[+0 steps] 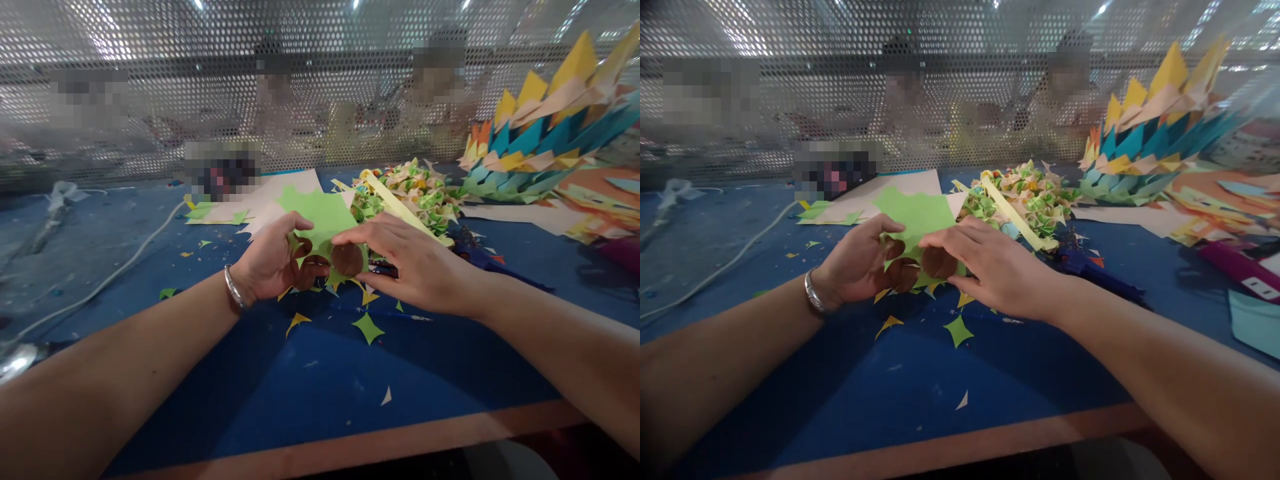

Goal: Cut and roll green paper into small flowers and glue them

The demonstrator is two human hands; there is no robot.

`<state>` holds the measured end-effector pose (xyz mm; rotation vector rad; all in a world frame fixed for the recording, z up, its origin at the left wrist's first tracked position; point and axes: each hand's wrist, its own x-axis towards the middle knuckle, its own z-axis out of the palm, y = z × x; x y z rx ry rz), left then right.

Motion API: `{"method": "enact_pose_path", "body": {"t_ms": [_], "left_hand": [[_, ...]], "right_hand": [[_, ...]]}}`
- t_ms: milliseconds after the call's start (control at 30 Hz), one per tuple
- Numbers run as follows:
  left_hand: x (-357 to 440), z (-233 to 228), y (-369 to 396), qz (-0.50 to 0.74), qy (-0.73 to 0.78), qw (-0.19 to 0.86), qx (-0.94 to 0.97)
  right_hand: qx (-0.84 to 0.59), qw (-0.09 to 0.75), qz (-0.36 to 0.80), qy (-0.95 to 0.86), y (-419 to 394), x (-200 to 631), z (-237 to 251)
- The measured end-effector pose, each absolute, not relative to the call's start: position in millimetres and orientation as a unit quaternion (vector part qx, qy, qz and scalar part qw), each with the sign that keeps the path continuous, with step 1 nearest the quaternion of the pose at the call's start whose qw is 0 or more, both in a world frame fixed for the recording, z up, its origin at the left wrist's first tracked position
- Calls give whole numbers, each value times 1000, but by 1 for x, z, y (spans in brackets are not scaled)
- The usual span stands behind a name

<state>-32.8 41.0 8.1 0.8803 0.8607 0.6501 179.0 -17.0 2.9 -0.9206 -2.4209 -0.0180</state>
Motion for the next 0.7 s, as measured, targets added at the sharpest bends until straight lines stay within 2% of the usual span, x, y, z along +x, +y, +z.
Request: {"method": "enact_pose_path", "body": {"t_ms": [300, 700], "left_hand": [[-32, 10, 23, 341, 268, 769, 470], [-23, 3, 18, 372, 395, 711, 447]], "right_hand": [[-345, 277, -27, -896, -20, 181, 7], [-344, 268, -21, -900, -19, 180, 4]]}}
